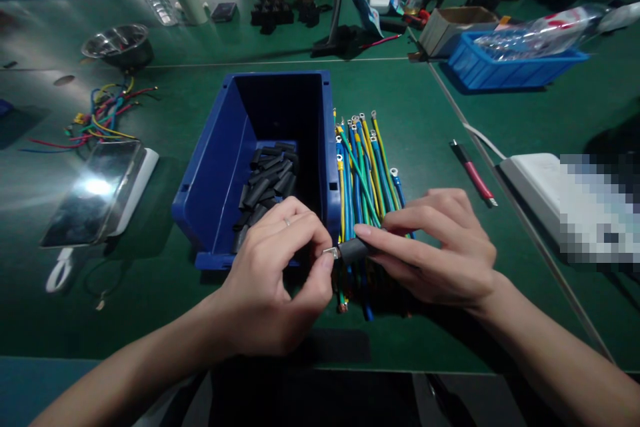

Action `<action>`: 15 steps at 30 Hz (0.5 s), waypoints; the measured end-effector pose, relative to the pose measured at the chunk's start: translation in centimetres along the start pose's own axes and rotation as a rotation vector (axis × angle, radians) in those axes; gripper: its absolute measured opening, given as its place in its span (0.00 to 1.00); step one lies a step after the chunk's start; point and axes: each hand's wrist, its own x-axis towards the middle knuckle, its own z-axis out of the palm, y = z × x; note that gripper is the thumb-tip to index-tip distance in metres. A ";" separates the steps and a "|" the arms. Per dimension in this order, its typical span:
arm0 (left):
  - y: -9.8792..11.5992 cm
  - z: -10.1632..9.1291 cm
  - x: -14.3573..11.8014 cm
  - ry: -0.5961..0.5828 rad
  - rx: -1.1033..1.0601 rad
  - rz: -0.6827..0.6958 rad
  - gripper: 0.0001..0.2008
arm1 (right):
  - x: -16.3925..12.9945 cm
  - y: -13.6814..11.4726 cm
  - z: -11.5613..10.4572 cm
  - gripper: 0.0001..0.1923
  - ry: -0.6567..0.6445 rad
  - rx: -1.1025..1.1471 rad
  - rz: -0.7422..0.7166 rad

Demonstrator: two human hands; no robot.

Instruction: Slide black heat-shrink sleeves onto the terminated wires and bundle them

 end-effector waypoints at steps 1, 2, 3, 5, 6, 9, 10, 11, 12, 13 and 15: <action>0.0 0.0 0.0 -0.007 0.005 0.002 0.08 | -0.1 0.0 0.1 0.12 0.003 0.000 0.000; -0.1 0.0 0.0 -0.014 0.011 0.005 0.08 | -0.2 0.0 0.2 0.13 0.003 -0.002 0.000; -0.1 0.0 0.0 -0.021 0.018 0.010 0.09 | -0.3 0.0 0.4 0.14 0.010 -0.002 -0.004; -0.2 0.0 0.0 -0.034 0.029 0.019 0.10 | -0.4 -0.1 0.6 0.16 0.022 0.002 -0.018; -0.2 0.0 0.0 -0.037 0.031 0.020 0.10 | -0.4 -0.1 0.6 0.16 0.026 0.009 -0.023; -0.1 -0.1 -0.1 -0.043 0.015 0.008 0.11 | -0.2 -0.3 0.6 0.16 0.013 0.037 -0.016; 0.0 -0.2 -0.1 -0.043 0.003 -0.001 0.11 | -0.2 -0.3 0.6 0.17 0.009 0.042 -0.014; 0.0 -0.3 -0.1 -0.042 -0.011 -0.012 0.11 | -0.1 -0.3 0.5 0.17 0.009 0.049 -0.017; 0.1 -0.3 0.0 -0.039 -0.028 -0.025 0.11 | -0.1 -0.3 0.4 0.18 0.017 0.061 -0.025; 0.1 -0.3 0.0 -0.035 -0.044 -0.042 0.11 | 0.0 -0.3 0.3 0.18 0.023 0.083 -0.027; 0.1 -0.4 0.0 -0.029 -0.071 -0.071 0.11 | 0.1 -0.3 0.0 0.18 0.033 0.142 -0.010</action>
